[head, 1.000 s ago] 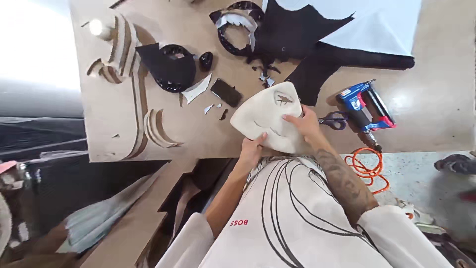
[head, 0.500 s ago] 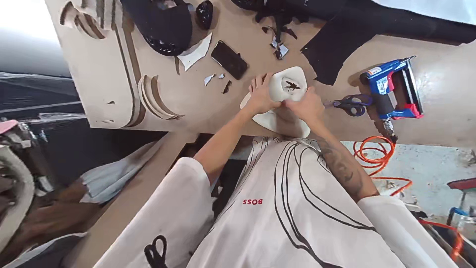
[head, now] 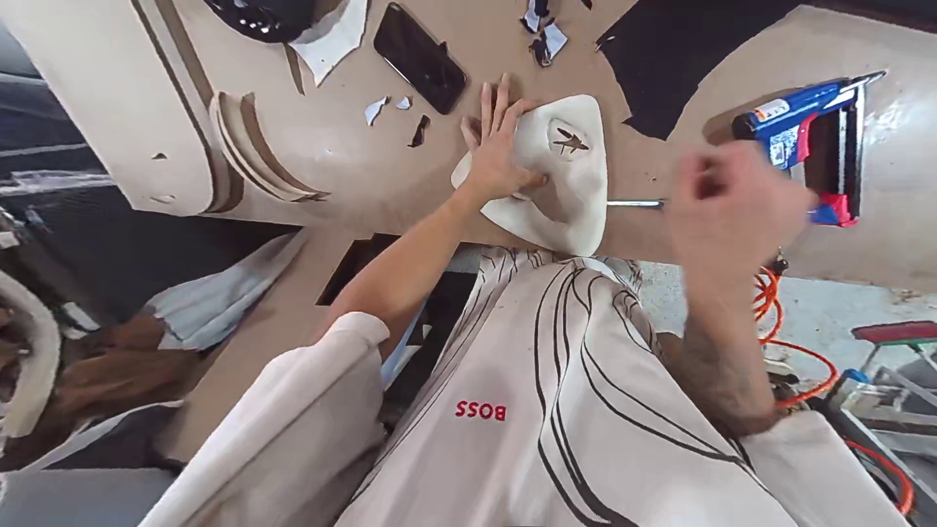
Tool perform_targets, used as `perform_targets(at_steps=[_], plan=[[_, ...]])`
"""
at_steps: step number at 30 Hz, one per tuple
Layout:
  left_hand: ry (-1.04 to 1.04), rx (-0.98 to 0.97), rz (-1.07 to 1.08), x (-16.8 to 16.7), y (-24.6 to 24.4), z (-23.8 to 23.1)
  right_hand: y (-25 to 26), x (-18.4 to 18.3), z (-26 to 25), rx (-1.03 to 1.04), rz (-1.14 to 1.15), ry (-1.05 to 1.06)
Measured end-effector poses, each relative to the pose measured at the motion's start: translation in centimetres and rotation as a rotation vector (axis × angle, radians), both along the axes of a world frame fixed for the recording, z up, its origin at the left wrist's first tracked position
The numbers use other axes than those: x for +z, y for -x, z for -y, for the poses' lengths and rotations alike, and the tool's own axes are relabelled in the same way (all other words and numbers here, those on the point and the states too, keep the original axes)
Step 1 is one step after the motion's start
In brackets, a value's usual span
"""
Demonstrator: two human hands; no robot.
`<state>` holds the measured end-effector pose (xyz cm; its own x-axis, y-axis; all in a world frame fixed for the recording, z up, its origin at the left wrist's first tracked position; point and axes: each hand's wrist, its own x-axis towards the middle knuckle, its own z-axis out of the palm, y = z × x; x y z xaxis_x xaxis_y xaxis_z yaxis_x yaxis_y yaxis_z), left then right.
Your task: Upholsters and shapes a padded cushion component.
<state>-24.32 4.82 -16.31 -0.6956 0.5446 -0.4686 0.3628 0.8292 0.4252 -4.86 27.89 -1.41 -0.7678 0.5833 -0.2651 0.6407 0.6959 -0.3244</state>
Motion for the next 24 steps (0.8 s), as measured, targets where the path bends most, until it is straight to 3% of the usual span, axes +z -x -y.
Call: perform_targets(at_steps=[3,5,10,15,18,20,24], plan=[[-0.024,0.000,0.018,0.1,0.1,0.1,-4.9,-4.3,-6.5,-0.165,0.065,-0.082],[-0.027,-0.015,0.027,0.5,0.0,0.1,-7.3,-7.3,-8.0,-0.152,0.078,-0.090],[0.016,0.009,-0.062,1.3,-2.0,1.8,-7.1,-9.0,-3.3,0.185,0.037,-0.102],[-0.022,0.153,-0.056,1.3,-4.0,2.8,-12.2,-13.6,-8.8,0.361,-0.157,-0.138],[-0.088,0.092,-0.044,1.7,-3.9,2.9,-13.0,-13.5,-13.0,0.457,-0.283,-0.069],[-0.094,0.077,-0.053,1.1,-4.2,3.0,-12.7,-13.0,-14.5,0.359,-0.278,-0.058],[-0.109,0.022,-0.201,0.1,-4.0,4.2,-10.5,-11.7,-15.3,-0.079,-0.116,0.002]])
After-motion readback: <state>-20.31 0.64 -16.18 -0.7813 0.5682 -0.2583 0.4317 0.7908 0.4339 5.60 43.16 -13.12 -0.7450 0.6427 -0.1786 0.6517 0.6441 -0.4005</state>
